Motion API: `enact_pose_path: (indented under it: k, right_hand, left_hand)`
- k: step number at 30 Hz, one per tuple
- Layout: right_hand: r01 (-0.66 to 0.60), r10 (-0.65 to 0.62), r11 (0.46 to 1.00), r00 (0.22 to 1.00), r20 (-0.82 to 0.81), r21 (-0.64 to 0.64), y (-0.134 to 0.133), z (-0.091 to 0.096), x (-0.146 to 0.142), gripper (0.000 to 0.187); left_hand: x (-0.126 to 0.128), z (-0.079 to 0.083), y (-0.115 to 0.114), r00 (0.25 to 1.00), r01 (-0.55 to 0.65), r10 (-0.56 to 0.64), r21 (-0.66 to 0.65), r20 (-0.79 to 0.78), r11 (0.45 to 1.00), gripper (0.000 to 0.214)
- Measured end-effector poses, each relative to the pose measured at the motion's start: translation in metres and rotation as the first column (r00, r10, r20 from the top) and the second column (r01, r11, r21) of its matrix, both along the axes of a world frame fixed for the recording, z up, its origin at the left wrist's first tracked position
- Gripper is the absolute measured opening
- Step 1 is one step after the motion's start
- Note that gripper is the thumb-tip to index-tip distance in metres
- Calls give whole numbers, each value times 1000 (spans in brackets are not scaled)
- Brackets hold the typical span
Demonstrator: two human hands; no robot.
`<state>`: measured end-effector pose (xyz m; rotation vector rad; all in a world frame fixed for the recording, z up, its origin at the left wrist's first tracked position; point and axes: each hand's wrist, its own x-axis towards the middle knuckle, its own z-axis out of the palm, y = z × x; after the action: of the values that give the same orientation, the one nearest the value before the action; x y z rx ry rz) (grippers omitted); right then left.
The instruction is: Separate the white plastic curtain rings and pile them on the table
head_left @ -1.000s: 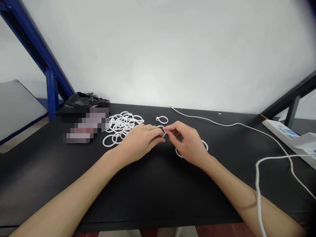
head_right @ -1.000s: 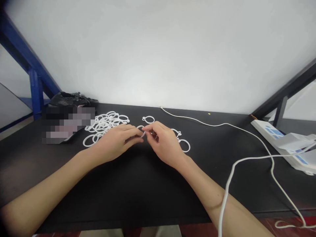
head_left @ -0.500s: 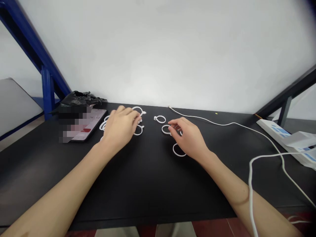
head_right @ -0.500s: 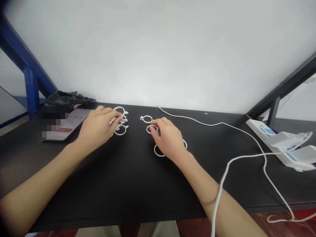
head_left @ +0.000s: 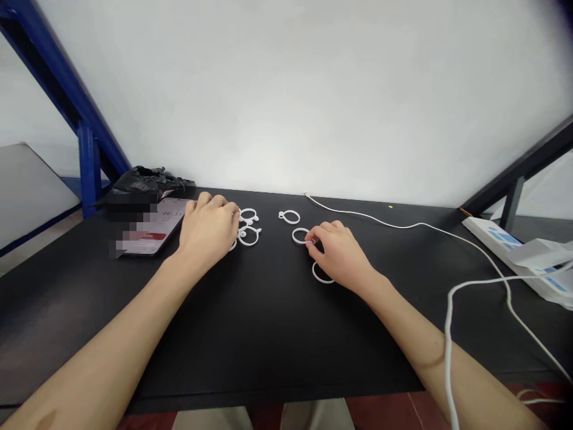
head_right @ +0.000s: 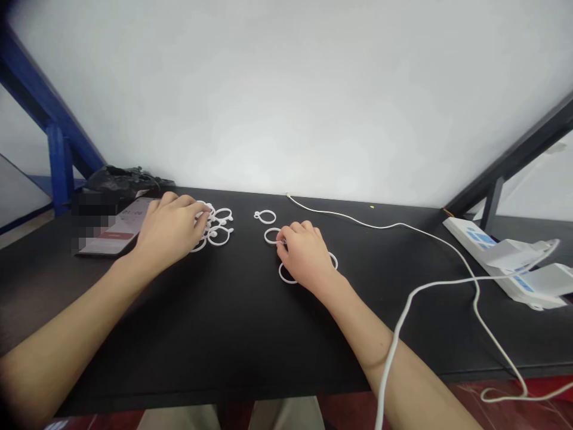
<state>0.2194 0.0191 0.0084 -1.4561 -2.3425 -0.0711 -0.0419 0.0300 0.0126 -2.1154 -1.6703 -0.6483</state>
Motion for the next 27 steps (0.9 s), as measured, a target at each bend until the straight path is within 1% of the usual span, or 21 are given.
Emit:
enact_pose_path:
  k: [2,4,7,9,11,17,24,27]
  right_hand:
    - [-31,31,999,998,-57,11,0,1,-1,9]
    - [-87,90,996,989,-119,34,-1,3,-3,13]
    - [-173,185,982,966,-180,81,-3,4,-6,17]
    - [-203,219,975,950,-221,96,-4,5,-7,18]
    - [-220,240,970,935,-262,103,-6,6,-8,18]
    - [-235,267,963,909,-321,134,-8,9,-9,16]
    - [-253,298,953,883,-362,167,-9,10,-10,15]
    - [-261,307,950,879,-364,171,-9,11,-11,15]
  left_hand:
    - [7,3,-2,993,95,-94,-2,75,995,29]
    - [15,3,-5,957,245,-238,-24,164,969,27]
    - [28,1,-10,858,482,-456,-64,235,874,25]
    - [34,-1,-14,807,571,-540,-84,237,817,22]
    - [37,-2,-16,786,603,-571,-93,237,792,20]
    - [36,0,-17,782,605,-572,-80,247,792,15]
    - [37,-1,-15,747,648,-628,-27,219,761,16]
    - [37,-2,-14,748,647,-630,-21,210,762,16]
